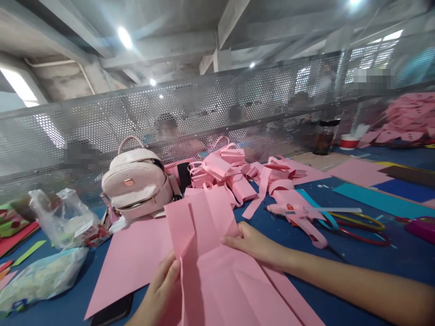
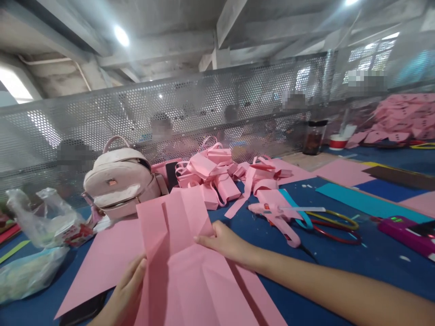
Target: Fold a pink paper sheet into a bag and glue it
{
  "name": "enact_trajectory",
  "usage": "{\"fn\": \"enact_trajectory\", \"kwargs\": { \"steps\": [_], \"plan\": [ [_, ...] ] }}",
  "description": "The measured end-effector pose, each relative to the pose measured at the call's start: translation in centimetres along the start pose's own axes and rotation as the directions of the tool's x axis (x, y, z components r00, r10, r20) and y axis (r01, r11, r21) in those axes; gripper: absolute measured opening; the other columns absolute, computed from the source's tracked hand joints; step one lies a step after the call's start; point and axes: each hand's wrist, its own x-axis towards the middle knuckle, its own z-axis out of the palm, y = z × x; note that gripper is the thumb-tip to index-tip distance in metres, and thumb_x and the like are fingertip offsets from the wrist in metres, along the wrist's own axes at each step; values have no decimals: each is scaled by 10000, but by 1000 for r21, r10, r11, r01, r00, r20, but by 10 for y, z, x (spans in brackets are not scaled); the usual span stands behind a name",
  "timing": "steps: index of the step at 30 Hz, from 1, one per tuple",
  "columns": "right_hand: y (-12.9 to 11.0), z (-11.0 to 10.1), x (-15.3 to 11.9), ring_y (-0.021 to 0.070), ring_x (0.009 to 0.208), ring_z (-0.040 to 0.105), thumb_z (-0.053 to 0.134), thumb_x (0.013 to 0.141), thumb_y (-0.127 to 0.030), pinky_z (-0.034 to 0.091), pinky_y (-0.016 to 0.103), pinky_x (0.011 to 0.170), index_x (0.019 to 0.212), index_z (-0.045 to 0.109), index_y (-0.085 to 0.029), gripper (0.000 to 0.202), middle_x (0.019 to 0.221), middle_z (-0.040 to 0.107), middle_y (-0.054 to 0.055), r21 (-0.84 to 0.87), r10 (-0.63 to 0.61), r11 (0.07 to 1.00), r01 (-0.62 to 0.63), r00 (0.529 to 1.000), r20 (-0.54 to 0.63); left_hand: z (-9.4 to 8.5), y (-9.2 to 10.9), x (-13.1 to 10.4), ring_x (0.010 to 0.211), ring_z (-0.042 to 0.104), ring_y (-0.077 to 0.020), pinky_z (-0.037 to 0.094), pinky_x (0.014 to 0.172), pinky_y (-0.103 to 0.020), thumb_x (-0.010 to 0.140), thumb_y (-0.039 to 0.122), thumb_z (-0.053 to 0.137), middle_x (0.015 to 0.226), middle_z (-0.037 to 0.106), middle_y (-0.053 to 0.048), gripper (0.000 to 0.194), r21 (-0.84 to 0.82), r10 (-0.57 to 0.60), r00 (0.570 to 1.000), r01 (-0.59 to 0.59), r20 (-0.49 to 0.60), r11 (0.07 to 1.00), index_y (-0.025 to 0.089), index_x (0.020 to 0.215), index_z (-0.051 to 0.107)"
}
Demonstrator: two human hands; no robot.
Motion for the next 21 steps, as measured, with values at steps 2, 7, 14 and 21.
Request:
{"fn": "enact_trajectory", "kwargs": {
  "steps": [2,7,14,21],
  "plan": [
    [5,-1,1,184,714,463,779,673,-640,368,279,596,708,482,-212,522,713,485,-22,-55,-1,998,0,1000,-14,7,-6,0,1256,568,-303,424,1095,-342,771,658,737,1078,744,-64,464,101,-2,996,10,-84,995,221,929,740],
    [6,2,-1,189,762,509,722,741,-603,402,276,658,777,556,-192,444,798,555,-3,-92,-89,991,96,993,79,10,-16,5,918,608,-278,473,923,-341,672,876,626,799,677,-35,686,276,-58,984,104,-171,956,195,725,692],
    [9,2,8,141,633,388,634,820,-489,315,258,591,745,614,-183,315,670,459,-34,-131,-180,970,205,967,181,6,-18,6,942,635,-279,510,884,-323,657,770,755,757,688,-39,587,117,-128,982,145,-138,982,188,657,675],
    [7,3,5,165,708,470,562,896,-435,352,260,656,838,635,-198,254,765,567,-8,-190,-259,935,300,942,216,8,-12,5,1282,577,-411,429,1123,-497,662,706,798,1177,749,-155,676,32,-240,970,242,-43,970,135,1023,771]
  ]
}}
